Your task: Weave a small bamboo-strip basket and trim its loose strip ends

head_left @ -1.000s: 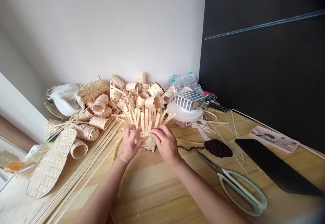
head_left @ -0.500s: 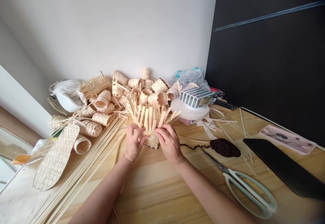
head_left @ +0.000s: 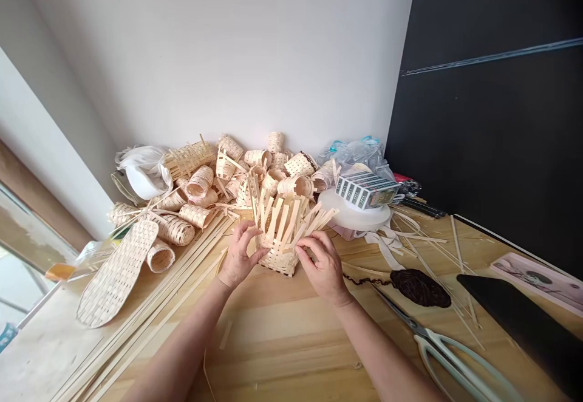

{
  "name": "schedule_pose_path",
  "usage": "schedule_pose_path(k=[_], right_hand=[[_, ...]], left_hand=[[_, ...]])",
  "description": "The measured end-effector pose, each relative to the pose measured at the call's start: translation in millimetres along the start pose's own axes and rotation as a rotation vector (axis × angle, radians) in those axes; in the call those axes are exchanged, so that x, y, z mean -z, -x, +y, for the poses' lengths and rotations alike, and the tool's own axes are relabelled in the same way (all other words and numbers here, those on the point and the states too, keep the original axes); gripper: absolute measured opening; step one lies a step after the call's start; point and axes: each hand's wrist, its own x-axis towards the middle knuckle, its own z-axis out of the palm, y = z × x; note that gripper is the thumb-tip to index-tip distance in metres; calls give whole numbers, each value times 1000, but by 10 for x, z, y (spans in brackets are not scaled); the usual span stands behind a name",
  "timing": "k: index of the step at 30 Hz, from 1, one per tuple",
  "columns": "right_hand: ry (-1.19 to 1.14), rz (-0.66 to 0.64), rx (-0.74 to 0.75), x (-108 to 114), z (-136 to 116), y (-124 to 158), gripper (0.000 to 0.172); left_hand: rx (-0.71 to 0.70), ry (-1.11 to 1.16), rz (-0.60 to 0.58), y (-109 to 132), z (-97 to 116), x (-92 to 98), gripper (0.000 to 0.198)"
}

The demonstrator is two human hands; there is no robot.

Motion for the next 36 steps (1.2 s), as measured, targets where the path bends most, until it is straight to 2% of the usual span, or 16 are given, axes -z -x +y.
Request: schedule_pose_path(k=[5, 12, 25, 31, 36], right_hand=[[-25, -13, -12, -2, 11, -20, 11], [-34, -41, -22, -56, -37, -24, 10], [-34, -15, -42, -91, -38, -2, 16], [-41, -15, -52, -113, -38, 31, 15], [-46, -8, -48, -120, -48, 52, 11]], left_hand=[[-24, 9, -18, 58, -25, -50, 34], [7, 21, 13, 34, -87, -47, 21], [6, 1, -61, 17, -83, -30, 15], [23, -22, -22, 60, -27, -52, 16], [48, -63, 16, 31, 116, 44, 20]])
